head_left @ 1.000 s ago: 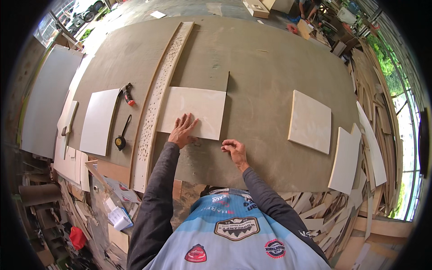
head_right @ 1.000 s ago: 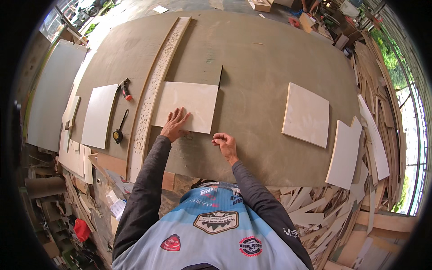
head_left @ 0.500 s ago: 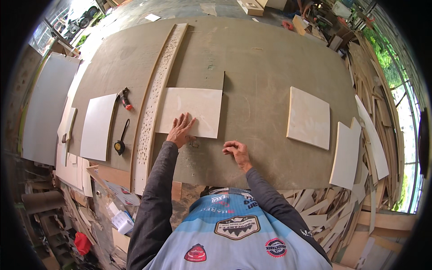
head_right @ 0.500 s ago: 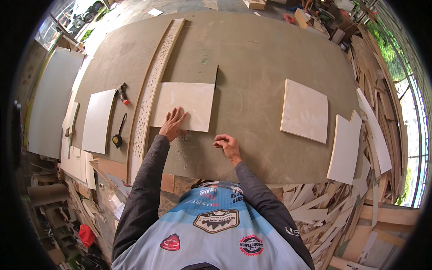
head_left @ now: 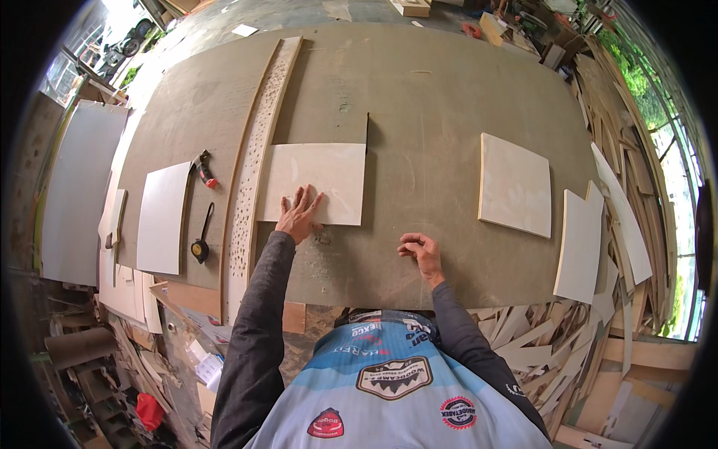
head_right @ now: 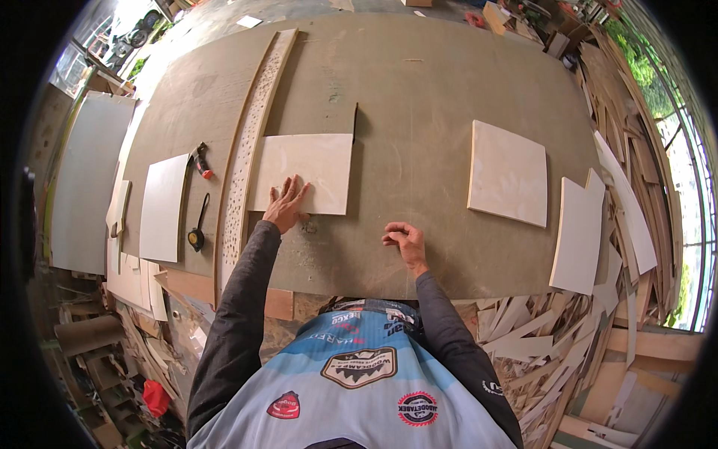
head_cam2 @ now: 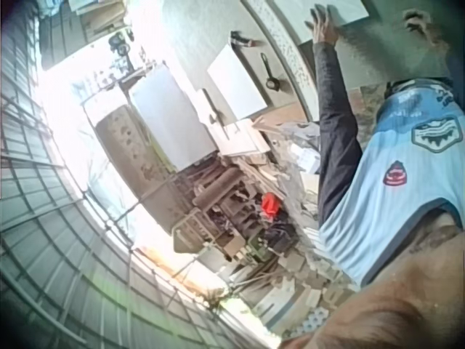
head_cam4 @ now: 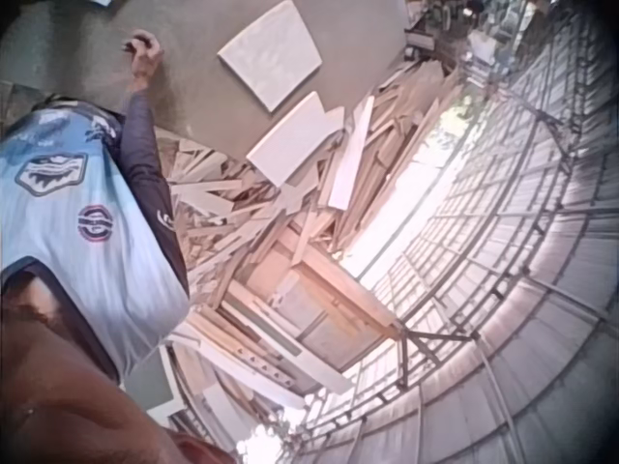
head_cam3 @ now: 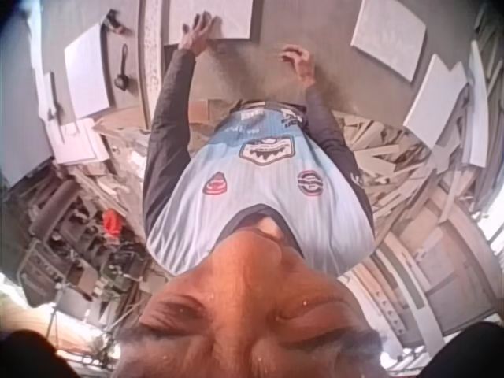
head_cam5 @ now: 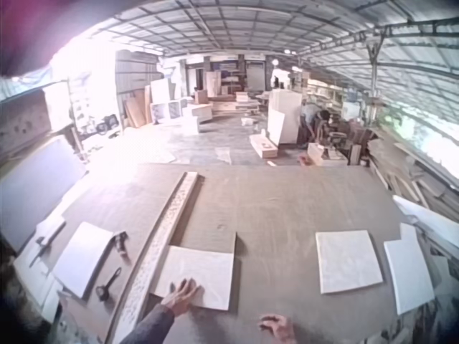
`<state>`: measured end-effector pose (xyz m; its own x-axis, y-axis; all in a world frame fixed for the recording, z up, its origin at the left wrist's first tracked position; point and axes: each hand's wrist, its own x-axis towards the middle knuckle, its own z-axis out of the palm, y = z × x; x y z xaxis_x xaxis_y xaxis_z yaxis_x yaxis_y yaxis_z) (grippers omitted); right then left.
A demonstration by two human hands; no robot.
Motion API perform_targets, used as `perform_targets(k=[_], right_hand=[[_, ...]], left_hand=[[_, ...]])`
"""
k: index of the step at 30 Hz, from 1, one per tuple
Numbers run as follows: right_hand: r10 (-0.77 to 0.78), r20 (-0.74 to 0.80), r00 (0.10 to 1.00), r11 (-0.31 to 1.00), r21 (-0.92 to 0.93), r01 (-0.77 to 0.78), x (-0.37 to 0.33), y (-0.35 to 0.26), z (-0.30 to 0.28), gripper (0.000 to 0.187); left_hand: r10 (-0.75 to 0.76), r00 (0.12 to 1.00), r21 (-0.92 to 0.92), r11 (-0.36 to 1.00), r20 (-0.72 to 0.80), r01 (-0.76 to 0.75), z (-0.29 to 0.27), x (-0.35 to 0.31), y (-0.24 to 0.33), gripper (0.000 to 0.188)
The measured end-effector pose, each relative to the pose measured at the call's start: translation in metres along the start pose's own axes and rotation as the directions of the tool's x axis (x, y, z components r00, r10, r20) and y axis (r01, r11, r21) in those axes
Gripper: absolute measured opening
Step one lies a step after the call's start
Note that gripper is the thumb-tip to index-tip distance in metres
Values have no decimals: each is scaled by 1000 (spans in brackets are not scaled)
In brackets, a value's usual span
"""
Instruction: The person picks up several wood boards from a pile on the floor, moves to a workbench, and arranges the boards on the surface, peeling protective plastic from the edges of some boards.
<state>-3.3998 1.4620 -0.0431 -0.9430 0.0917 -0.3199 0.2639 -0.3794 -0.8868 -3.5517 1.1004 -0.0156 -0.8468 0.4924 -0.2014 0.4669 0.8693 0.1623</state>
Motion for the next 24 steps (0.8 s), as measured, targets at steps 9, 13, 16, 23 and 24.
perform_targets(k=[9, 13, 16, 23, 24], right_hand=[[-131, -208, 969, 990, -81, 117, -18, -11, -38, 16], [-152, -217, 964, 987, -92, 135, -19, -10, -40, 15], [-163, -220, 962, 983, -116, 141, -18, -8, -40, 14], [-222, -244, 944, 969, -159, 187, -19, 0, -39, 12], [-225, -247, 943, 968, -170, 187, -19, -1, -38, 12]], left_hand=[[-11, 1000, -2, 1000, 24, 11, -4, 6, -3, 100], [-8, 1000, 0, 1000, 10, 8, -3, 9, -5, 101], [-14, 1000, 7, 1000, 10, 14, -3, 13, -6, 101], [-39, 998, -3, 999, 46, 39, -13, 26, -5, 99], [-36, 998, -4, 999, 43, 36, -14, 27, -5, 99]])
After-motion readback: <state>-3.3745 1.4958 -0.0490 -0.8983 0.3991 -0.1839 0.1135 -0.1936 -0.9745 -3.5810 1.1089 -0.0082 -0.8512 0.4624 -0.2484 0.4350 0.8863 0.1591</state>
